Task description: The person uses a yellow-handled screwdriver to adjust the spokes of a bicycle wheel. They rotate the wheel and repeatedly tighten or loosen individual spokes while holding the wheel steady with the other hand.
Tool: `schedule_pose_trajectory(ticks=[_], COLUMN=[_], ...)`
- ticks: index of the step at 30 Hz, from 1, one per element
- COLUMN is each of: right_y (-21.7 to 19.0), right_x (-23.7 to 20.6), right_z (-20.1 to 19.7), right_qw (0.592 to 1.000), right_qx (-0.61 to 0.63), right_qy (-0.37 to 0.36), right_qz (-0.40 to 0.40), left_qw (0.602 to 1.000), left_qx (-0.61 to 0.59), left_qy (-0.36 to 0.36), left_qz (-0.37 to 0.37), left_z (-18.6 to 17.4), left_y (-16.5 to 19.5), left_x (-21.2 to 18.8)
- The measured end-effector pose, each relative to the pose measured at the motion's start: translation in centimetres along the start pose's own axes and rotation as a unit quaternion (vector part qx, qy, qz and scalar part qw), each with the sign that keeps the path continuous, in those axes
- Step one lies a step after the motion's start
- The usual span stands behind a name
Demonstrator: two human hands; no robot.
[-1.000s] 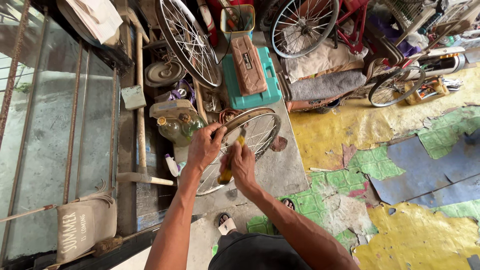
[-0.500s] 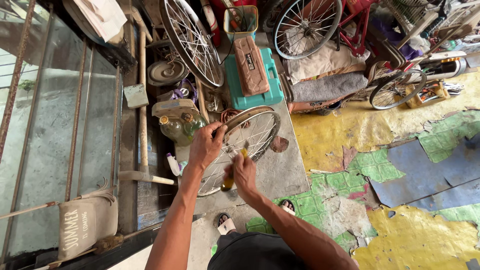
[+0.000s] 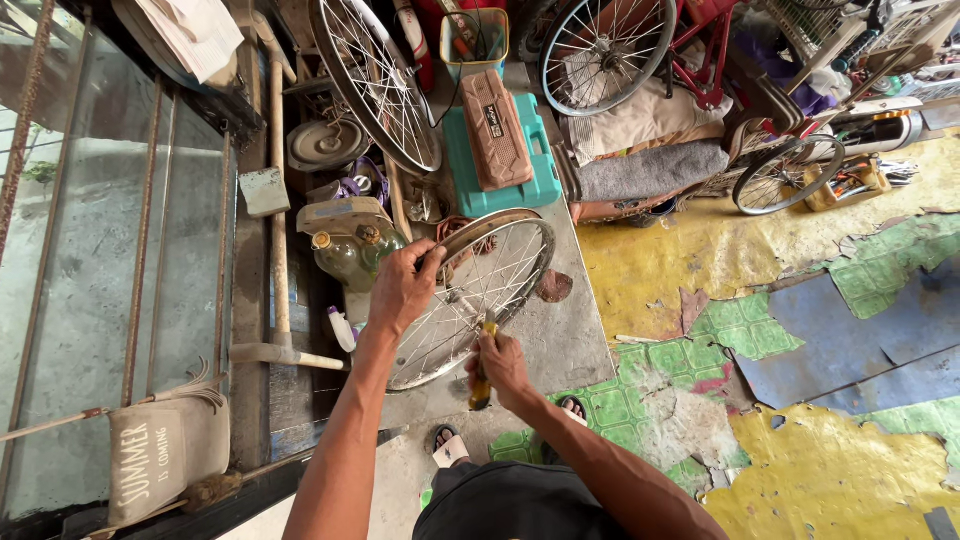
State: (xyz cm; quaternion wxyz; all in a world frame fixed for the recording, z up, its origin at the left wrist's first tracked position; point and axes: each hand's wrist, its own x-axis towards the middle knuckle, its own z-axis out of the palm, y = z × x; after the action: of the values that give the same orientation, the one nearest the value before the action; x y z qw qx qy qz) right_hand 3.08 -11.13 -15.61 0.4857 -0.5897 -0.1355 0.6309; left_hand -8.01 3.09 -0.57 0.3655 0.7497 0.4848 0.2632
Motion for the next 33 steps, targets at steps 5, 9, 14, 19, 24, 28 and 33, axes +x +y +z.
schedule_pose_trajectory(ticks=[5,9,14,19,24,28,33], right_y=[-0.7,-2.0,-1.8,-2.6,-2.7,-2.8,-2.4], right_x=[-0.1,0.2,0.9,1.3,0.9,0.7,0.4], right_z=[-2.7,-2.3,-2.0,-4.0,-4.3,-4.4,-4.2], right_qw=[0.999,0.997,0.994,0.99,0.994,0.992,0.994], right_qx=[-0.002,0.067,0.094,0.051,0.041,0.021,0.071], right_qy=[0.014,-0.032,-0.048,-0.084,-0.084,-0.075,-0.077], right_qz=[-0.042,-0.038,0.042,0.096,0.049,0.098,0.044], left_qw=[0.999,0.998,0.997,1.0,0.999,0.998,0.997], left_qx=[0.029,0.025,0.025,0.015,0.021,0.027,0.058], left_qy=[-0.021,-0.032,-0.031,0.0,-0.023,-0.052,-0.042], left_qz=[-0.04,-0.042,-0.071,0.023,0.017,-0.021,0.024], left_z=[0.0,0.6,0.7,0.0,0.1,0.6,1.2], left_y=[-0.5,-0.3,-0.1,-0.3,-0.3,-0.4,-0.4], left_x=[0.0,0.0,-0.4,-0.3,-0.5,-0.3,0.0])
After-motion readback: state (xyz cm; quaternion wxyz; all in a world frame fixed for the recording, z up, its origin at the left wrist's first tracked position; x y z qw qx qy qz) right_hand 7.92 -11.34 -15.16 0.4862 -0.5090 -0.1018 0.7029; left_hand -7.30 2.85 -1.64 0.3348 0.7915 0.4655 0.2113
